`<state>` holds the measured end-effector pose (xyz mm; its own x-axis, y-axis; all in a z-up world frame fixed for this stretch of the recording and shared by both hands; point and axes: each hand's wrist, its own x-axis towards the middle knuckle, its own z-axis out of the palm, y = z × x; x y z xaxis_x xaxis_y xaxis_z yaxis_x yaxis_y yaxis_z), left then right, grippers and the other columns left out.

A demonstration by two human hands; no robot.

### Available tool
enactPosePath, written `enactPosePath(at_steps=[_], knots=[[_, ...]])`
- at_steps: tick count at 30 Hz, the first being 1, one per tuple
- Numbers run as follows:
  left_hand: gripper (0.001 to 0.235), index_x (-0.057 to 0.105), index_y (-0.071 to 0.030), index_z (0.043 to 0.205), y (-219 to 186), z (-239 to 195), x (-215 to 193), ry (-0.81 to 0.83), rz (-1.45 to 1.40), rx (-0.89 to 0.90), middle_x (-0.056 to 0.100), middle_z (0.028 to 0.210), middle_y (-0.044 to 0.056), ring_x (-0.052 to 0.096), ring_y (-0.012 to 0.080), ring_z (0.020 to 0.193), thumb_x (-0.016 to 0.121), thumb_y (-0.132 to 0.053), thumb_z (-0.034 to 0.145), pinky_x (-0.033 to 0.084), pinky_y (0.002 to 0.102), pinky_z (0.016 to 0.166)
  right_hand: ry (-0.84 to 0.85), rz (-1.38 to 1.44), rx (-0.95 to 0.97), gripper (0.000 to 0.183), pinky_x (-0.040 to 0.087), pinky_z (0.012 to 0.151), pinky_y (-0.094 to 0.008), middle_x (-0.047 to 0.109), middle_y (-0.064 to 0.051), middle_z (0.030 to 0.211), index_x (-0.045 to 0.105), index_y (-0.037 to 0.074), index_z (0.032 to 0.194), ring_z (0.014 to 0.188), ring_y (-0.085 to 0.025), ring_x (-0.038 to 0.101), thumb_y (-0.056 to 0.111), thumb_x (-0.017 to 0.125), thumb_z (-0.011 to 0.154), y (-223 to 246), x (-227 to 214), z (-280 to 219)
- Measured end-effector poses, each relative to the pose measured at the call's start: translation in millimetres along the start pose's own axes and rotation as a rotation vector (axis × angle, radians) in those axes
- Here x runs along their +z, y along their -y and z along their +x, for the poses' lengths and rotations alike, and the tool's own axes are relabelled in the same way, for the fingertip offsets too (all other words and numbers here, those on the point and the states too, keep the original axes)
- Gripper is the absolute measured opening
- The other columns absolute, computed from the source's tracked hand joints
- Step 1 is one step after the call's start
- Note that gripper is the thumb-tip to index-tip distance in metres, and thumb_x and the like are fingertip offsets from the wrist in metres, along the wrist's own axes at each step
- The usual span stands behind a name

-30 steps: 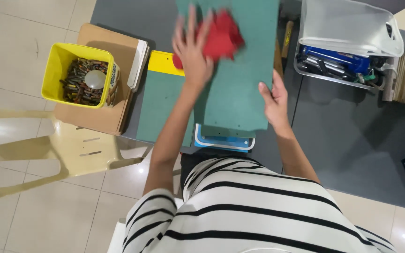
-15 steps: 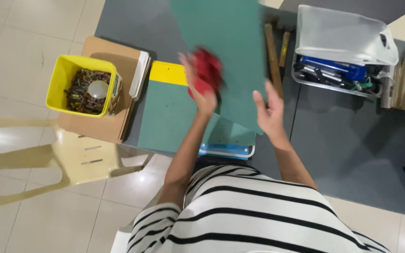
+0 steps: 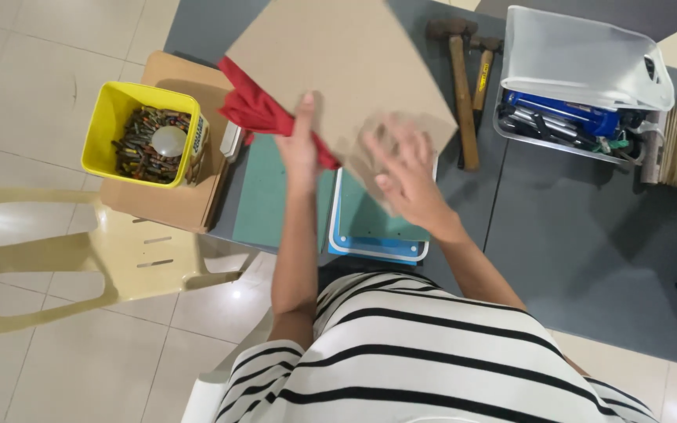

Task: The person wipes several cutting boards with a red cloth, cleaning both sides of each board. The person then places the cleaned boards into a clear plastic container and closes the lid.

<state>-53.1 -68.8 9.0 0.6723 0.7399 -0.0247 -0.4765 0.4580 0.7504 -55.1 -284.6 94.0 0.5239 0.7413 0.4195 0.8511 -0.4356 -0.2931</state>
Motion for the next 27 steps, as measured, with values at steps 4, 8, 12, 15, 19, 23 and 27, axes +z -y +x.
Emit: enactPosePath(at_steps=[4, 8, 12, 15, 19, 23, 27], knots=[[0.069, 0.045, 0.005, 0.147, -22, 24, -52, 0.104, 0.091, -0.042, 0.058, 0.145, 0.013, 0.058, 0.0236, 0.135, 0.081, -0.019, 0.093, 0.044, 0.038, 0.119, -0.222, -0.142, 0.207, 0.080, 0.025, 0.119, -0.053, 0.026, -0.026, 0.163, 0.028, 0.004, 0.162, 0.145, -0.047, 0.036, 0.034, 0.070, 0.101, -49, 1, -6], [0.069, 0.045, 0.003, 0.151, -36, 17, -49, 0.273, 0.190, -0.020, 0.055, 0.148, 0.014, 0.054, 0.0251, 0.136, 0.079, -0.021, 0.096, 0.042, 0.041, 0.118, -0.056, 0.888, 0.442, 0.077, 0.042, 0.116, -0.035, 0.042, -0.012, 0.158, 0.018, 0.005, 0.164, 0.136, -0.021, 0.050, 0.014, 0.066, 0.104, -83, 16, -17], [0.061, 0.046, -0.005, 0.154, -26, 20, -23, 0.005, 0.826, 0.256, 0.063, 0.150, 0.013, 0.063, 0.0278, 0.141, 0.072, -0.030, 0.105, 0.046, 0.041, 0.123, -0.154, 1.135, 0.342, 0.067, 0.032, 0.124, -0.030, 0.041, -0.009, 0.164, 0.020, 0.003, 0.165, 0.150, -0.015, 0.039, 0.002, 0.056, 0.109, -66, 48, -29], [0.071, 0.038, -0.019, 0.165, -34, 21, 6, 0.069, 1.228, 0.760, 0.026, 0.170, 0.016, 0.028, 0.0361, 0.156, 0.062, -0.019, 0.098, 0.028, 0.050, 0.128, -0.151, 1.148, 0.367, 0.058, 0.035, 0.125, -0.031, 0.050, -0.010, 0.159, 0.027, 0.002, 0.167, 0.146, -0.015, 0.046, 0.001, 0.054, 0.115, -55, 62, -27], [0.071, 0.038, -0.027, 0.162, -21, -17, 45, 0.322, 1.190, 0.844, 0.026, 0.172, 0.007, 0.022, 0.0367, 0.163, 0.069, -0.038, 0.099, 0.026, 0.053, 0.124, -0.304, 1.103, 0.277, 0.064, 0.028, 0.130, -0.034, 0.037, -0.008, 0.170, 0.020, 0.008, 0.169, 0.157, -0.016, 0.036, -0.001, 0.053, 0.114, -75, 65, -9], [0.070, 0.045, -0.033, 0.158, 26, -95, 11, 0.761, 1.377, 0.848, 0.036, 0.168, 0.005, 0.028, 0.0355, 0.158, 0.067, -0.032, 0.091, 0.019, 0.057, 0.130, -0.616, 1.631, 0.352, 0.068, 0.045, 0.120, -0.045, 0.048, -0.013, 0.155, 0.015, 0.025, 0.166, 0.141, -0.028, 0.051, 0.006, 0.053, 0.112, -85, 27, 2], [0.057, 0.042, -0.011, 0.157, 83, -92, -64, 0.265, 0.654, 0.114, 0.060, 0.141, 0.010, 0.058, 0.0305, 0.128, 0.055, -0.035, 0.107, 0.044, 0.051, 0.114, -0.608, 1.611, 0.269, 0.055, 0.045, 0.122, -0.045, 0.052, -0.004, 0.156, 0.030, 0.021, 0.159, 0.148, -0.023, 0.051, 0.009, 0.058, 0.112, -66, 4, -4]])
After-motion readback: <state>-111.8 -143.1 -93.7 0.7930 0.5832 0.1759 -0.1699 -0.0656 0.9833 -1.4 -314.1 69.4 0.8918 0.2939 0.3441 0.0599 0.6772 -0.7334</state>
